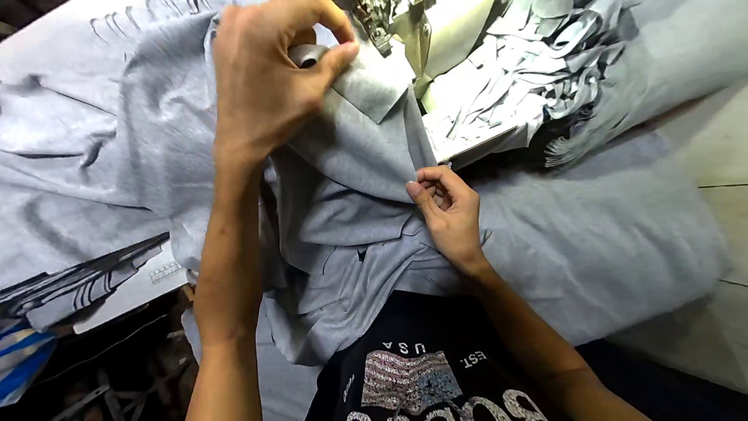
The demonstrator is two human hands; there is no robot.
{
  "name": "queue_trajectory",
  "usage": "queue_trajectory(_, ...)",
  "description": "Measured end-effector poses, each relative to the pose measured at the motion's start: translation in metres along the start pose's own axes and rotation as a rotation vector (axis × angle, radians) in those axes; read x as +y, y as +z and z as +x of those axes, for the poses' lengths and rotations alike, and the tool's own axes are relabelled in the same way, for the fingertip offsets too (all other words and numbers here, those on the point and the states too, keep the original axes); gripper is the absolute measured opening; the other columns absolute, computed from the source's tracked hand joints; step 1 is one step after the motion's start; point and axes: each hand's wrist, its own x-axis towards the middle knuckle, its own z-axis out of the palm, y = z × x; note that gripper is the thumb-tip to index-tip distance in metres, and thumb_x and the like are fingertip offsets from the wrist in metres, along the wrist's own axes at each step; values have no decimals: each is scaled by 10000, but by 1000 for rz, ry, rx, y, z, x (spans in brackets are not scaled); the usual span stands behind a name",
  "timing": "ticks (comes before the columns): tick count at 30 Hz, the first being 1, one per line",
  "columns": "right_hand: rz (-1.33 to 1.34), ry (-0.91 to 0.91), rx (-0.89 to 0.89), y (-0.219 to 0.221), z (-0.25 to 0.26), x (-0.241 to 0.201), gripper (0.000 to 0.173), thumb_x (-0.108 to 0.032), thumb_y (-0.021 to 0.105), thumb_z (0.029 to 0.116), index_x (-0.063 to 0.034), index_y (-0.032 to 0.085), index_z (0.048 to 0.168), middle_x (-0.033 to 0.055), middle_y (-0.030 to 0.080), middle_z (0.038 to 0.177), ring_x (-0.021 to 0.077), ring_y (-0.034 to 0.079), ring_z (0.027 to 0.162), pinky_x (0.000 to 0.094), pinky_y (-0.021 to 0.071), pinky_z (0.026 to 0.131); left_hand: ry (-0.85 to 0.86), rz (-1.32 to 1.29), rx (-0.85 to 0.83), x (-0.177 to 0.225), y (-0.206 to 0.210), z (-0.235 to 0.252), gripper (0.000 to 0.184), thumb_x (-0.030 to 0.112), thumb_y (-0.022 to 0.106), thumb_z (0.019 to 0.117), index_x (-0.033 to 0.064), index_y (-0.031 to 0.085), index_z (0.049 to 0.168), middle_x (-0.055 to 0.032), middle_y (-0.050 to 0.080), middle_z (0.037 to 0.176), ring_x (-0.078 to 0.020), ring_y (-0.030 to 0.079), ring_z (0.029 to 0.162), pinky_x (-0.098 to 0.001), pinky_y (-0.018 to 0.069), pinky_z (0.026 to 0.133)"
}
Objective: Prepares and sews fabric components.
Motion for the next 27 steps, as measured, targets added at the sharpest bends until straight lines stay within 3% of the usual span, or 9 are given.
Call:
queue_trajectory(4, -1, 5, 16, 1, 0, 0, 130, -169, 684, 996, -79, 669, 1089, -10, 664, 890, 36, 607, 683, 181, 525, 591, -102, 218, 64, 2, -2, 0, 305, 411, 578, 1023, 157, 741, 1063, -31, 684, 824, -172, 627, 751, -421, 465, 703)
queue_trajectory(6, 0, 2, 19, 3, 1, 1, 131, -174, 679, 1002, -80, 667, 1091, -5, 661, 889, 43, 605, 678, 185, 525, 580, -27, 221, -56, 0, -7, -1, 308, 355, 549, 1042, 97, 708, 1104, -125, 706, 1027, -291, 667, 982, -507, 503, 854)
queue_trajectory(8, 0, 2, 7, 2, 2, 0, 135, -182, 669, 1009, -83, 662, 1100, -8, 653, 876, 43, 587, 653, 183, 505, 555, 146, 141, -150, 4, -12, -6, 336, 371, 603, 1013, 97, 689, 1187, -181, 651, 1215, -360, 587, 1188, -539, 438, 1004)
queue_trajectory(12, -6, 6, -4, 1, 5, -5, 164, -192, 688, 995, -89, 656, 1119, -10, 648, 838, 44, 546, 583, 181, 455, 490, 318, 162, -189, 21, 8, -21, 440, 400, 694, 940, 135, 649, 1289, -161, 630, 1309, -370, 576, 1191, -535, 431, 962)
queue_trajectory(14, -30, 12, 2, 2, 7, -5, 183, -203, 710, 981, -96, 662, 1123, -12, 649, 815, 45, 537, 560, 181, 439, 468, 281, 230, -89, 26, 24, -28, 294, 275, 659, 984, 132, 678, 1239, -145, 664, 1234, -342, 611, 1112, -483, 463, 900)
queue_trajectory(17, -41, 17, 7, 3, 10, -6, 168, -201, 712, 978, -98, 678, 1106, -7, 649, 830, 49, 540, 577, 183, 438, 483, 223, 237, 108, 28, 28, -29, 168, 192, 615, 1033, 100, 756, 1035, -134, 708, 963, -283, 669, 927, -401, 500, 774)
queue_trajectory(21, -15, -17, -11, 2, 13, -6, 130, -172, 699, 985, -87, 672, 1078, -8, 657, 871, 38, 556, 620, 174, 459, 521, 167, 123, 219, 21, 21, -17, 201, 155, 584, 1049, 62, 761, 1036, -120, 725, 952, -179, 686, 914, -298, 511, 796)
queue_trajectory(24, 77, -69, -37, -4, 12, -10, 108, -144, 682, 988, -67, 664, 1062, -6, 637, 877, 31, 526, 611, 169, 444, 517, 82, -2, 259, 22, 5, -8, 223, 178, 574, 1050, 25, 726, 993, -41, 697, 896, -16, 633, 848, -192, 488, 785)
queue_trajectory(27, 155, -158, -77, -12, 9, -19, 100, -141, 671, 982, -49, 668, 1022, -6, 632, 954, 28, 575, 753, 174, 506, 637, -78, -70, 147, 40, -27, -3, 224, 159, 562, 1023, 86, 612, 818, 106, 510, 726, 118, 472, 660, -87, 402, 637)
